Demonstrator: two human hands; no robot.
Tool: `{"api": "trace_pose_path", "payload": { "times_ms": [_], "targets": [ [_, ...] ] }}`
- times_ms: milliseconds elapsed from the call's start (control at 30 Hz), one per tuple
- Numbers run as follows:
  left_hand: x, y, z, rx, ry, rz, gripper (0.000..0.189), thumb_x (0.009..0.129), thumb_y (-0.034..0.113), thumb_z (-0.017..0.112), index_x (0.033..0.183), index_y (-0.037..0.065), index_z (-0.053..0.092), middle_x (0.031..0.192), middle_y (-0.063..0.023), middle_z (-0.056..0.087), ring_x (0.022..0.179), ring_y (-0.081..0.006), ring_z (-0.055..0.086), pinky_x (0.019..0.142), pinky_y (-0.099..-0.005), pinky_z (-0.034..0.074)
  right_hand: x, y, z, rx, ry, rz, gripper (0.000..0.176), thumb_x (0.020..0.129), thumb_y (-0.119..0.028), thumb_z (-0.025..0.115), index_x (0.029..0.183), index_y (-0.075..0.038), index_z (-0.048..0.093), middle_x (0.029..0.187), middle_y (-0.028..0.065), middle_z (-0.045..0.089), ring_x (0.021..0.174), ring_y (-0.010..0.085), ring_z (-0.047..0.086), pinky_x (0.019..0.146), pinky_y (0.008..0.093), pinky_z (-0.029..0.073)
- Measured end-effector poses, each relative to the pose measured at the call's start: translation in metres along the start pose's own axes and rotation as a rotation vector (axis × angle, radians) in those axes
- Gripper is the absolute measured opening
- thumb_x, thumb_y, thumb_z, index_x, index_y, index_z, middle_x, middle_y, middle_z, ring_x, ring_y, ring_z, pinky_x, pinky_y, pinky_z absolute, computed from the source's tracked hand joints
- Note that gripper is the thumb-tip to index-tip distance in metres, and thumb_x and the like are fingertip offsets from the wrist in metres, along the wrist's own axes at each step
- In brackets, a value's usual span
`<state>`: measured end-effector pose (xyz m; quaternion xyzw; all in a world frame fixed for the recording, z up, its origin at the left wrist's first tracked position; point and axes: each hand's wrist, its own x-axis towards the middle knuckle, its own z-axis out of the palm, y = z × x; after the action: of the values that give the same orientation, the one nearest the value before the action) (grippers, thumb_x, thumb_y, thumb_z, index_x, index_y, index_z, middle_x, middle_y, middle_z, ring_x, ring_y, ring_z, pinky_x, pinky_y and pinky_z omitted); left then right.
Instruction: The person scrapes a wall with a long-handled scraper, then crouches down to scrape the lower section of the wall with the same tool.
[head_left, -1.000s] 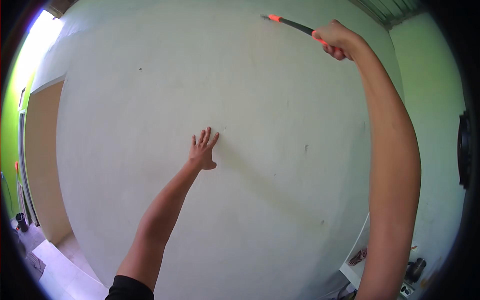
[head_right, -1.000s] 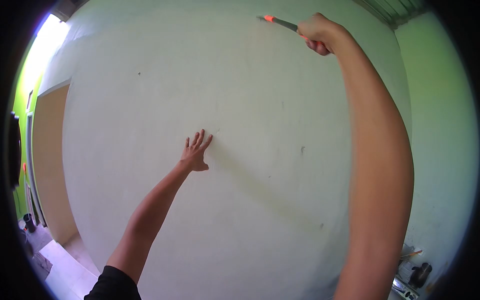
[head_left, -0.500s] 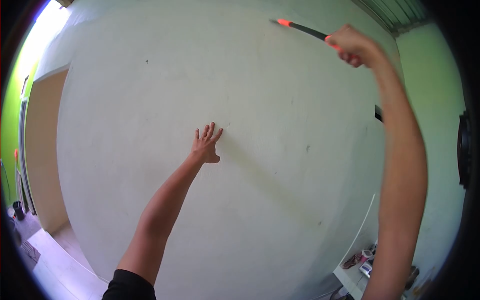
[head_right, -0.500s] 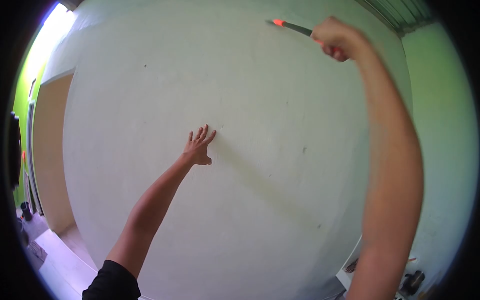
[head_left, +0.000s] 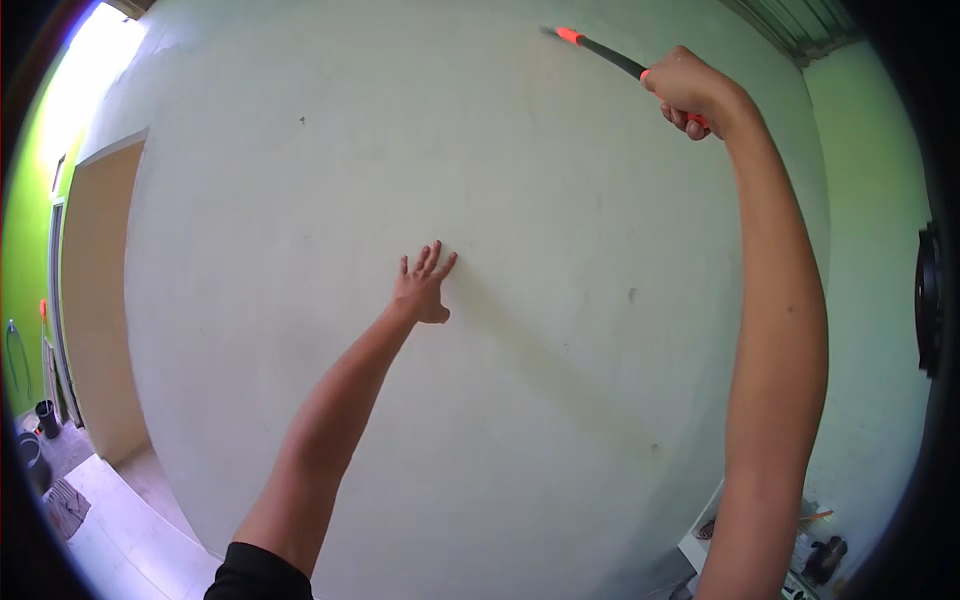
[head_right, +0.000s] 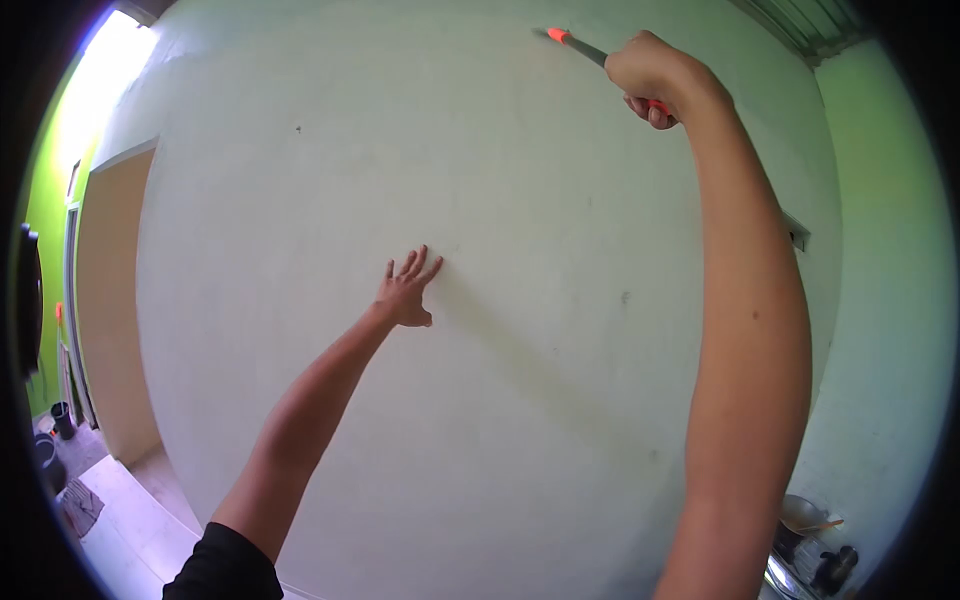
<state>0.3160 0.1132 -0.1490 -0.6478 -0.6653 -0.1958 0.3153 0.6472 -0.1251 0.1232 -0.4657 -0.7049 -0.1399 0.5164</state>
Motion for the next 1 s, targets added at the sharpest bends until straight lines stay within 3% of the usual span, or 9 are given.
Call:
{"api": "trace_pose_path", "payload": {
  "times_ms": [433,533,600,667,733,833,867,933,1000],
  "targets": [
    [0.007,0.003,-0.002,0.019,-0.023,-0.039,0.12,0.07,0.037,0.076,0.166,0.028,0.005,0.174,-0.0106,0.0,0.16,-0.027,0.007,0.126,-0.0597,0.012,0.038,0.052,0.036,0.102,0.096,-0.08,0.019,0.089,-0.015,0.049,0.074,-0.005,0.044,0.054,0.0039,0.042,0.044,0.0136,0.037,0.037,0.03,0.029],
    [0.011,-0.003,0.001,-0.018,-0.001,-0.043,0.119,0.069,0.031,0.076,0.166,0.028,0.007,0.174,-0.0102,0.002,0.16,-0.0276,0.008,0.126,-0.0587,0.013,-0.024,0.045,0.071,0.037,0.081,-0.101,0.017,0.09,-0.015,0.049,0.082,0.0,0.052,0.063,0.0127,0.059,0.047,0.0254,0.056,0.041,0.0401,0.048],
    [0.014,0.001,-0.01,-0.063,-0.041,-0.055,0.115,0.071,0.031,0.076,0.166,0.021,0.012,0.173,-0.0145,0.003,0.159,-0.03,0.011,0.126,-0.0586,0.015,-0.07,0.09,0.129,-0.154,0.208,-0.308,0.039,0.096,-0.021,0.055,0.125,0.005,0.057,0.091,0.0308,0.07,0.084,0.0483,0.07,0.074,0.0534,0.059],
    [0.018,-0.003,-0.012,-0.17,-0.114,-0.055,0.11,0.076,0.038,0.078,0.165,0.014,0.017,0.172,-0.0182,0.004,0.158,-0.033,0.014,0.126,-0.0575,0.017,-0.155,0.115,0.184,0.007,0.15,-0.195,0.057,0.102,-0.024,0.053,0.154,-0.007,0.038,0.081,0.0289,0.067,0.074,0.0457,0.069,0.066,0.0556,0.057],
    [0.006,0.006,0.008,-0.339,-0.206,-0.044,0.107,0.081,0.048,0.077,0.163,0.008,0.022,0.171,-0.0221,0.006,0.157,-0.0365,0.017,0.125,-0.0553,0.019,-0.269,0.131,0.213,0.038,0.116,-0.125,0.058,0.103,-0.023,0.053,0.156,-0.006,0.035,0.06,0.0221,0.061,0.048,0.0395,0.061,0.045,0.0509,0.05],
    [-0.061,0.048,0.059,-0.858,-0.199,0.074,0.092,0.099,0.066,0.051,0.16,0.002,0.026,0.16,-0.0288,0.034,0.148,-0.0415,0.036,0.122,-0.0442,0.03,-0.407,0.151,0.234,0.191,0.07,-0.027,0.059,0.102,-0.02,0.06,0.156,-0.007,0.039,0.055,0.0175,0.058,0.048,0.0373,0.06,0.046,0.0472,0.048],
    [-0.09,0.061,0.108,-1.186,-0.047,0.229,0.084,0.104,0.062,0.044,0.161,0.003,0.027,0.156,-0.0264,0.044,0.143,-0.0374,0.046,0.117,-0.0427,0.038,-0.446,0.159,0.246,0.286,0.129,-0.007,0.056,0.1,-0.017,0.063,0.152,-0.008,0.045,0.059,0.0176,0.06,0.052,0.0366,0.062,0.049,0.0461,0.05],
    [-0.198,0.114,0.075,-1.611,-0.285,0.02,0.079,0.108,0.06,0.035,0.164,0.007,0.019,0.149,-0.0213,0.054,0.122,-0.0289,0.063,0.1,-0.0446,0.052,-0.512,0.168,0.264,0.443,0.192,0.03,0.05,0.097,-0.014,0.067,0.144,-0.002,0.055,0.085,0.02,0.072,0.066,0.035,0.069,0.058,0.0418,0.055],
    [-0.288,0.149,0.076,-1.769,-0.37,0.015,0.086,0.103,0.069,0.033,0.165,0.013,0.014,0.152,-0.0259,0.049,0.12,-0.0344,0.064,0.103,-0.0491,0.051,-0.571,0.177,0.274,0.455,0.166,0.095,0.047,0.096,-0.013,0.066,0.139,0.003,0.057,0.104,0.0219,0.074,0.081,0.0348,0.075,0.068,0.0383,0.06]
  ]
}}
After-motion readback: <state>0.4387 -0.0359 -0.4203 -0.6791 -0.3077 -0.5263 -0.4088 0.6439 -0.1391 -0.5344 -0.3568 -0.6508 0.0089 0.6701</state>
